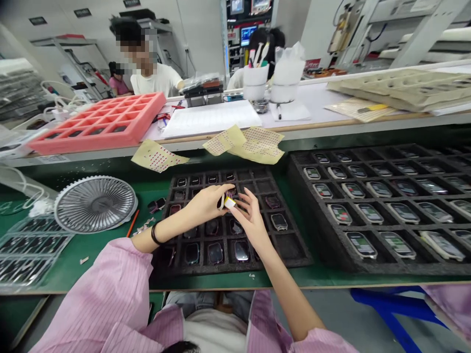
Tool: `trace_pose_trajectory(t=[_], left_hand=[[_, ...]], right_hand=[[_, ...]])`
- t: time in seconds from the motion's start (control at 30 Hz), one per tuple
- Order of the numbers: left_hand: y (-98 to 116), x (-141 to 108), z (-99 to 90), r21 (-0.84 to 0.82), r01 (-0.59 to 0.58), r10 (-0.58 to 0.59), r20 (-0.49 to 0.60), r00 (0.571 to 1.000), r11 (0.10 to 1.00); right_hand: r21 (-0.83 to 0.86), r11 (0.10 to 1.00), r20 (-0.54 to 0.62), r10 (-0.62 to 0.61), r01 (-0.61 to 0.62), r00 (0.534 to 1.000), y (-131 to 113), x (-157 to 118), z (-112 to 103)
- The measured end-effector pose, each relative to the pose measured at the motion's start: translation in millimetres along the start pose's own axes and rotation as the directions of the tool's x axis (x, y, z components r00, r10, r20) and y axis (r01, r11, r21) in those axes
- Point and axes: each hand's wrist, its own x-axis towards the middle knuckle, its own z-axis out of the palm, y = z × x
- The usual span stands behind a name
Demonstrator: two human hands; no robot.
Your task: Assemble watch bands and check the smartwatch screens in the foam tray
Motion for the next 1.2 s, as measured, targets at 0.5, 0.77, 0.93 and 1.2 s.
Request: trace_pose_trajectory(t=[0.5,0.77,0.93,1.2], left_hand=[[14.1,-150.5,-4.8,0.283,0.346,-0.365,0.015,0.931,0.894],[-43.8,-204.5,-23.5,-0.183,0.300,-0.325,-0.130,0.937,0.936],[-92.2,-238.6,-3.4,0.044,0.657,-0.651,-0.100,0.752,0.752],[-106.2,-240.7,12.9,-0.036,0.649,-0.649,-0.087,0.755,0.760]], right_hand=[[-0.022,0.985,0.354,0.166,-0.170,0.920,-2.1,-39.4,131.8],[0.312,0.714,0.456,0.466,-0.627,0.758,-11.2,-34.8,142.7],[0.436,0.567,0.529,0.466,-0.698,0.709,-19.2,-31.3,138.6],[0.457,0.540,0.581,0.421,-0.707,0.697,-23.6,-36.0,142.3]])
